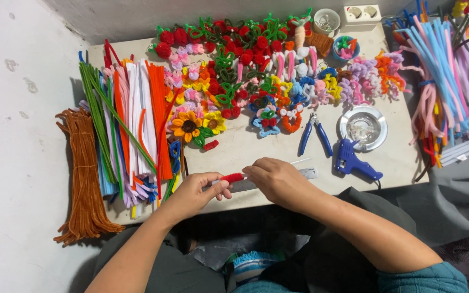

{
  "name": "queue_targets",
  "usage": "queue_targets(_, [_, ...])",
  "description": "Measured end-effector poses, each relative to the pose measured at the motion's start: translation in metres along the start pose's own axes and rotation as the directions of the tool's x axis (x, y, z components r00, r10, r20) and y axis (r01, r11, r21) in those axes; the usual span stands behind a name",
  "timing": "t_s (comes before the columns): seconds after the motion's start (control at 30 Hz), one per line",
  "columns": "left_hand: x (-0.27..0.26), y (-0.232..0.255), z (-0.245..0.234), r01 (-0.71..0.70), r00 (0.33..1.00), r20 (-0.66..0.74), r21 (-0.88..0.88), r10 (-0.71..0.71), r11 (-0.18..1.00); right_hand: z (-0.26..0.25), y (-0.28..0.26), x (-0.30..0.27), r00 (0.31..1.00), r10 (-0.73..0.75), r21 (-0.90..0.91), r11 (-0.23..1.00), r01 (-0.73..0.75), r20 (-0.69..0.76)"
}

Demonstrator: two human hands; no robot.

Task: Shaping colorful pipe cleaners into circular loops for craft making by hand.

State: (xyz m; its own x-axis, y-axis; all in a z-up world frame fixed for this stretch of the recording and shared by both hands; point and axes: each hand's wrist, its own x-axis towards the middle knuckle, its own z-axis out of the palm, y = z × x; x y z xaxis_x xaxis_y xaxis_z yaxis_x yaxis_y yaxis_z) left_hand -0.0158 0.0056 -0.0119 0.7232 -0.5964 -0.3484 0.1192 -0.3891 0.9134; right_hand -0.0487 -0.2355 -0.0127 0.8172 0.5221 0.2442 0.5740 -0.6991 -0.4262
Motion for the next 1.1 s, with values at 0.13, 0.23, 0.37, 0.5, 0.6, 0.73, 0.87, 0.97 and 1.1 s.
queue_targets(0.13, [0.017,-0.019,-0.007,0.003,0.998,-0.068,0.181,0.010,0.984,0.002,0.008,0.000,1.000,0.024,-0.028,0.999,-0.024,0.002])
queue_targets(0.23, [0.036,-0.027,0.003,-0.211,0.935,-0.178,0.418,0.308,0.883,-0.001,0.012,0.004,0.998,0.061,-0.041,0.997,-0.060,0.030])
queue_targets(0.37, [0.072,-0.047,0.022,-0.301,0.866,-0.126,0.640,0.484,0.706,0.003,0.022,0.008,0.990,0.120,-0.027,0.993,-0.119,0.069])
queue_targets(0.5, [0.096,-0.058,0.024,-0.323,0.824,-0.122,0.701,0.553,0.636,0.010,0.042,0.014,0.976,0.186,-0.014,0.983,-0.186,0.115])
queue_targets(0.6, [0.119,-0.068,0.020,-0.371,0.788,-0.074,0.735,0.611,0.567,0.019,0.065,0.013,0.978,0.187,0.084,0.977,-0.195,0.091])
queue_targets(0.73, [0.140,-0.070,0.018,-0.406,0.748,-0.061,0.746,0.661,0.528,0.031,0.090,0.014,0.975,0.207,0.116,0.970,-0.216,0.082])
queue_targets(0.87, [0.154,-0.073,0.022,-0.420,0.733,-0.049,0.752,0.678,0.509,0.031,0.097,0.014,0.968,0.237,0.132,0.960,-0.246,0.078])
queue_targets(0.97, [0.160,-0.078,0.024,-0.425,0.737,-0.013,0.768,0.676,0.478,0.034,0.100,0.014,0.966,0.242,0.166,0.952,-0.255,0.093])
queue_targets(1.1, [0.162,-0.080,0.023,-0.435,0.708,0.046,0.814,0.705,0.384,0.038,0.108,0.010,0.963,0.241,0.178,0.949,-0.260,0.117])
